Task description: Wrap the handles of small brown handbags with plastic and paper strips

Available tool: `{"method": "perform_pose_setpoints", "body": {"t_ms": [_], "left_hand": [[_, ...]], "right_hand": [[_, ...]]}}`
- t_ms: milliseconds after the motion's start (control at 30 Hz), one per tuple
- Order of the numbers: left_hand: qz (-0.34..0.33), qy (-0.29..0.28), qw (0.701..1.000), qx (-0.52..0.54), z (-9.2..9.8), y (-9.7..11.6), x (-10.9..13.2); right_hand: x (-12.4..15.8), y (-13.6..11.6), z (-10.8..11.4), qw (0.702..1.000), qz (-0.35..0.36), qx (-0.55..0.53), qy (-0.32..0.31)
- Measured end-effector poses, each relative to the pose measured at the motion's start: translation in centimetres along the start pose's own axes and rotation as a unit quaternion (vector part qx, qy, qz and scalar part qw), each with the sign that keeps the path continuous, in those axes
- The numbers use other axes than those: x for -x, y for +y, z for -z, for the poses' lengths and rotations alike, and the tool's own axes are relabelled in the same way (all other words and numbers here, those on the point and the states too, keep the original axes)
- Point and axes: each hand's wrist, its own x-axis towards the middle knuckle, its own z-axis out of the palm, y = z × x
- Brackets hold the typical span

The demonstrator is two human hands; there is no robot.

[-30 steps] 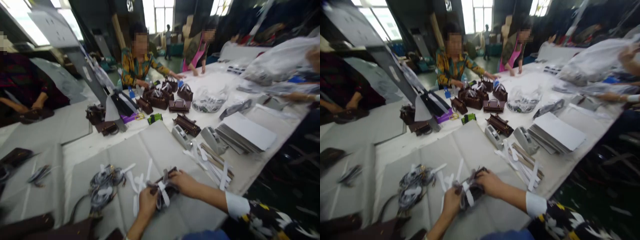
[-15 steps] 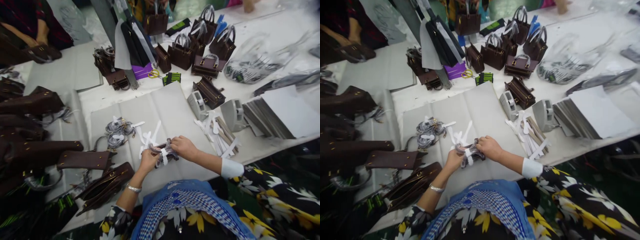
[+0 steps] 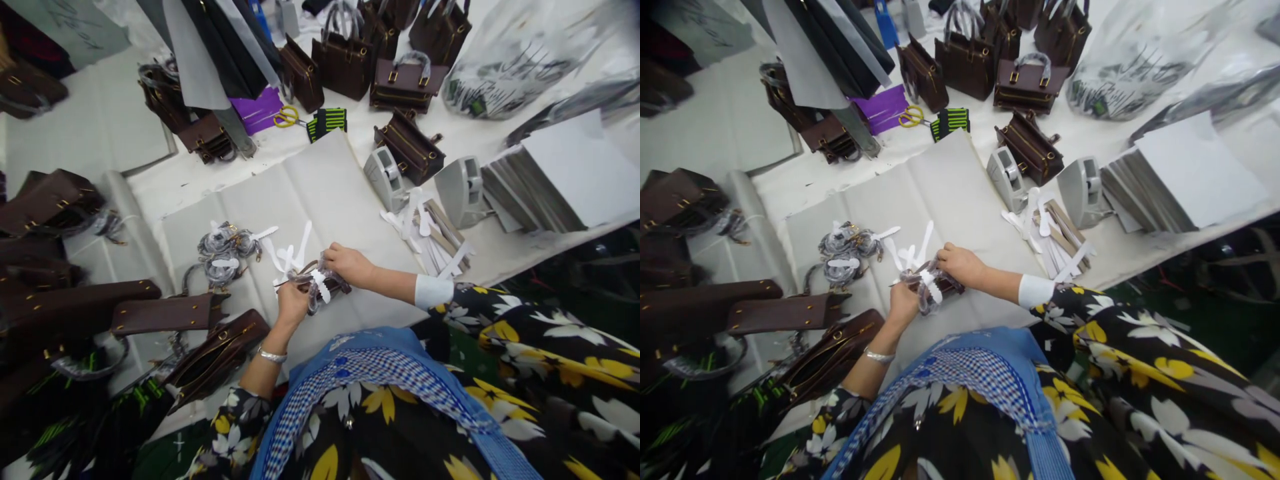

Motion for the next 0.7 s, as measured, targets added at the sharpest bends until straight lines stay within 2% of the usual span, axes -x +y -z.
{"method": "perform_pose_setpoints", "body": {"t_ms": [100,267,433,567,633,700], "left_hand": [[0.038,0.054,0.998,-0.010,-0.1,0.1,0.6],[0.048,0.119,0.992,0.007,0.1,-0.2,1.3],[0.054,0.140,0.986,0.068,-0.1,-0.7,1.5],[0.024,0.116,0.991,0.067,0.2,-0.4,1.5],[-0.010,0.062,0.998,0.030,0.8,0.1,1.5],[-0.064,-0.025,0.997,-0.021,1.6,0.5,1.5]], "right_hand": [[0.1,0.1,-0.1,1.000,-0.004,0.002,-0.013],[0.0,-0.5,0.0,0.999,-0.034,-0.002,-0.016],[-0.4,-1.1,0.3,0.999,-0.050,-0.003,-0.011],[0.7,-2.1,0.3,0.999,-0.048,-0.004,-0.017],[1.9,-3.1,0.3,0.997,-0.069,-0.008,-0.019],[3.6,-4.1,0.5,0.995,-0.099,-0.010,-0.021]]}}
